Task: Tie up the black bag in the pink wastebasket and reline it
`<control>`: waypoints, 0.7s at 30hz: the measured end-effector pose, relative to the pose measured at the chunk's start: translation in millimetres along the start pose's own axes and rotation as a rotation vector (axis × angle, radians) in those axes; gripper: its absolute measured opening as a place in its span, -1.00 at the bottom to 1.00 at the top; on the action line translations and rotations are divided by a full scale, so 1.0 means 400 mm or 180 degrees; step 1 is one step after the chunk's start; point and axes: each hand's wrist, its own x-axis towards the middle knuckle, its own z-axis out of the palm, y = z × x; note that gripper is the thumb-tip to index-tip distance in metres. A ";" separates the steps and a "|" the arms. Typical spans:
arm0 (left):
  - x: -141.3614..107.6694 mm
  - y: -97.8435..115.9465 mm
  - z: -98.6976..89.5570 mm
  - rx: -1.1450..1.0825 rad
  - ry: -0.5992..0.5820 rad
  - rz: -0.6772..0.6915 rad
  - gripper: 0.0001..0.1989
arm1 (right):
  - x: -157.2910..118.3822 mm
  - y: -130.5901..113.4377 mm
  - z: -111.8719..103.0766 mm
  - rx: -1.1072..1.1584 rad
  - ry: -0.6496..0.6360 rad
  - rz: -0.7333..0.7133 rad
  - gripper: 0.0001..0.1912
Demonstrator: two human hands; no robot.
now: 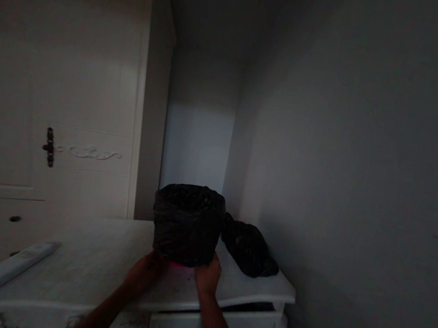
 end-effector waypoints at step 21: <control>0.006 -0.007 0.005 -0.0021 -0.0024 -0.0041 -0.61 | 0.007 0.030 0.008 0.0100 0.0081 -0.0067 -0.50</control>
